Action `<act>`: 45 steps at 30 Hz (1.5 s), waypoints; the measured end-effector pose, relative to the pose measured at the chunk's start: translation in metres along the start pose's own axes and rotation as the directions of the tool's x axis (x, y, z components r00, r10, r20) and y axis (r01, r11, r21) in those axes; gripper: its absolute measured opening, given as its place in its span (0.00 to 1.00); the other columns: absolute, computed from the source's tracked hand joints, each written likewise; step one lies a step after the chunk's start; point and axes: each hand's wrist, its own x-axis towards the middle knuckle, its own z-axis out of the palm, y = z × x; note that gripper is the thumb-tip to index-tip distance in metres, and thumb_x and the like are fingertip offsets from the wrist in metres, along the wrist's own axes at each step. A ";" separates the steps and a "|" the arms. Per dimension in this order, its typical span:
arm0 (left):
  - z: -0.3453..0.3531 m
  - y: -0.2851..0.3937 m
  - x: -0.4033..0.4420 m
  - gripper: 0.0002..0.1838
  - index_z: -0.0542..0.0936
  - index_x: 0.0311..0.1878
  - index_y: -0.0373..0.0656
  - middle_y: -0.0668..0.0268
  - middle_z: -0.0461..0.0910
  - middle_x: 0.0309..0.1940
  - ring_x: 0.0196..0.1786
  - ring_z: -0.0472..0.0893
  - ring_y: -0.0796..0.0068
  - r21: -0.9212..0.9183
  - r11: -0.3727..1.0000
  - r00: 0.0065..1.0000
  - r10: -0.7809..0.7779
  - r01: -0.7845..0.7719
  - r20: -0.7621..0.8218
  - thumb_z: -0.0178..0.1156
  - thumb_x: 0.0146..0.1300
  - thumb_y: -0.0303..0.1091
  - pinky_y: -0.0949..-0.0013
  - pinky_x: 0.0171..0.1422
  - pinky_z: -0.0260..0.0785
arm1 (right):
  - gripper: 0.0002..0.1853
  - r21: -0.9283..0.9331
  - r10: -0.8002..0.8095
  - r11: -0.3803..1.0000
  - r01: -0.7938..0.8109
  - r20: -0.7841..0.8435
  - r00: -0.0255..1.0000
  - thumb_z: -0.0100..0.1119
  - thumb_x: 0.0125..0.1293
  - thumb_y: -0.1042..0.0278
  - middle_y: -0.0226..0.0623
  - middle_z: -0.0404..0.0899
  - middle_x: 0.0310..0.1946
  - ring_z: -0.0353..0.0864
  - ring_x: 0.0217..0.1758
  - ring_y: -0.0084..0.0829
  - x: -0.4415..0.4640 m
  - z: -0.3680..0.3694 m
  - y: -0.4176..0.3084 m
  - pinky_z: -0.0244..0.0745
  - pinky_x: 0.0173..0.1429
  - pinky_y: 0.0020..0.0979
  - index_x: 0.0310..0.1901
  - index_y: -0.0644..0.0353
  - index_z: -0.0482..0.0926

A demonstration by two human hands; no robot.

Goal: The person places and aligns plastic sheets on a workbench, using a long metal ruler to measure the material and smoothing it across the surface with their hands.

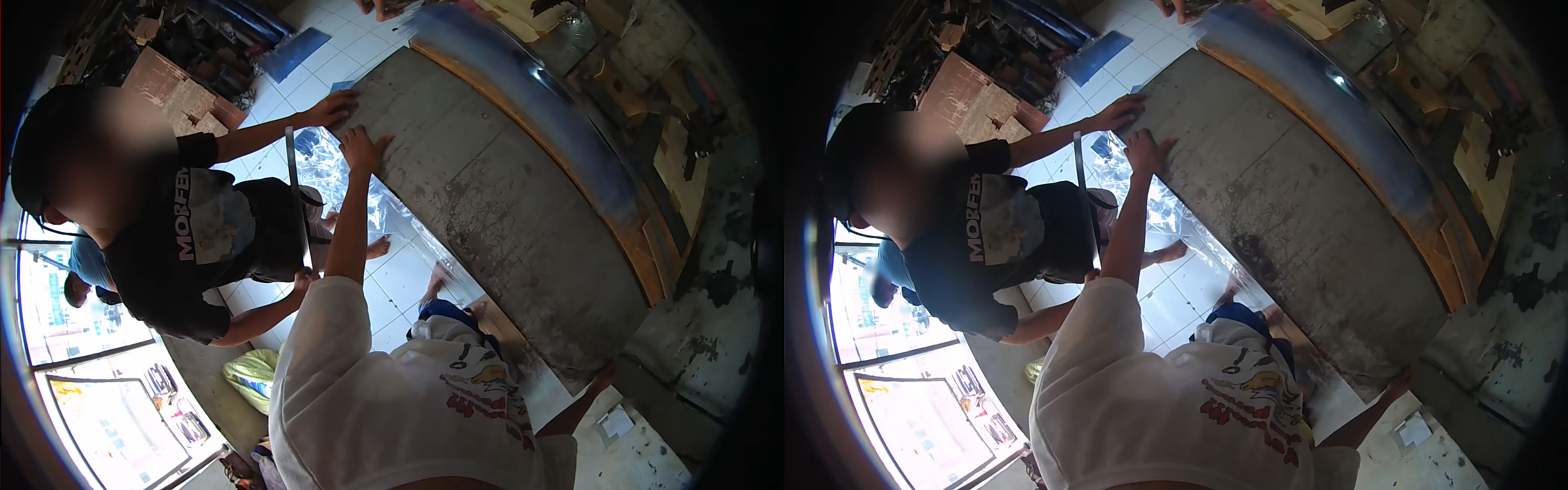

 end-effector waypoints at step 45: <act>-0.053 0.021 -0.031 0.11 0.82 0.41 0.53 0.64 0.77 0.30 0.33 0.80 0.60 -0.292 0.904 0.949 0.311 -0.314 -0.059 0.60 0.53 0.29 0.60 0.37 0.72 | 0.27 -0.133 0.020 0.991 -0.020 -0.006 1.000 0.40 0.71 0.48 0.56 0.77 0.46 0.76 0.50 0.52 -0.009 -0.010 -0.035 0.70 0.53 0.45 0.51 0.68 0.75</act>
